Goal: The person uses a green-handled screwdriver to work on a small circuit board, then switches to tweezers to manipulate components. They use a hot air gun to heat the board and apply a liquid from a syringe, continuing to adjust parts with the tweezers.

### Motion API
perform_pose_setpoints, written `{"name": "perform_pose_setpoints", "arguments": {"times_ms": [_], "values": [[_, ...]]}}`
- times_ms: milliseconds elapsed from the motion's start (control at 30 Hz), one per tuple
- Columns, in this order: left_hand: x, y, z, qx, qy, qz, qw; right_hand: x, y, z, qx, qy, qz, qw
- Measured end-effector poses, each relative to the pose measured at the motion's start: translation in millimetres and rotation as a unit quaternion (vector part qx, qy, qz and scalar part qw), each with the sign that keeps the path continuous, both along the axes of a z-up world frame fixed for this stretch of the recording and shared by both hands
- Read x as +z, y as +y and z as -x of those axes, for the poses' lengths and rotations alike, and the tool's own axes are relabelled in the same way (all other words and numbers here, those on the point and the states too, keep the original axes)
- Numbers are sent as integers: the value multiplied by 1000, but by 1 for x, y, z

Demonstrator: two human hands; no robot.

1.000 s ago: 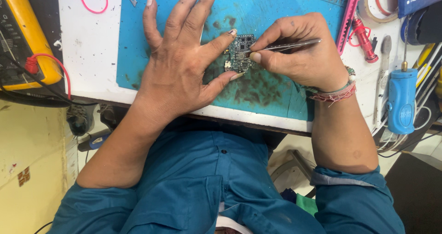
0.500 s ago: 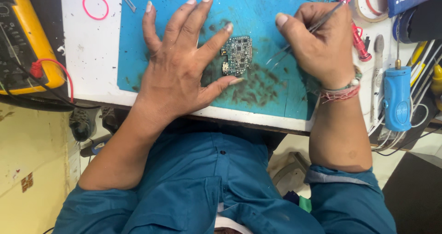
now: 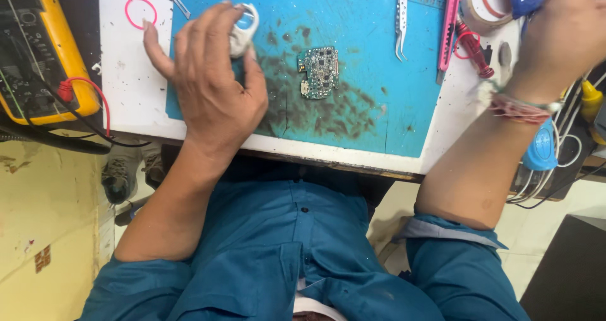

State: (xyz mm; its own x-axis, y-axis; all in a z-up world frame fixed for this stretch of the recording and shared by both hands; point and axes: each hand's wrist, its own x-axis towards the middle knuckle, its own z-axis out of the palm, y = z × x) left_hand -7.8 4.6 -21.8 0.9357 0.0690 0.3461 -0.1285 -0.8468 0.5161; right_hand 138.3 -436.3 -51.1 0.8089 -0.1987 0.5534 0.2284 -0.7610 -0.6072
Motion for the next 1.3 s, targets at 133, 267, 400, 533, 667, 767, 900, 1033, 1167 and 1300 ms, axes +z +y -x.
{"name": "perform_pose_setpoints", "arguments": {"times_ms": [133, 267, 400, 533, 667, 767, 900, 1033, 1167, 1300], "values": [[4, 0, -2, -53, -57, -27, 997, -2, -36, 0, -42, 100, -29, 994], [9, -4, -2, -225, -19, -73, 971, 16, -20, 6, -52, 39, 120, 991], [13, -4, -1, -239, -19, -60, 969, 49, 20, 45, -13, 70, -52, 996], [8, -5, 0, -224, -53, -63, 971, 78, 43, 107, -20, 122, 121, 985], [4, -3, -1, -218, -65, -56, 972, 84, 67, 147, -41, 130, 304, 943], [6, 0, 0, -231, -44, -25, 972, 80, 79, 157, -54, 92, 302, 947], [15, -3, -4, -259, -40, 6, 965, 83, 81, 160, -70, 68, 356, 929], [18, -11, -11, -274, -44, -41, 960, 90, 97, 156, -15, 49, 218, 975], [16, -16, -9, -266, -25, -55, 962, 94, 128, 154, 164, 79, 59, 981], [15, -14, -5, -248, 3, -38, 968, 97, 165, 144, 330, 141, 127, 925]]}}
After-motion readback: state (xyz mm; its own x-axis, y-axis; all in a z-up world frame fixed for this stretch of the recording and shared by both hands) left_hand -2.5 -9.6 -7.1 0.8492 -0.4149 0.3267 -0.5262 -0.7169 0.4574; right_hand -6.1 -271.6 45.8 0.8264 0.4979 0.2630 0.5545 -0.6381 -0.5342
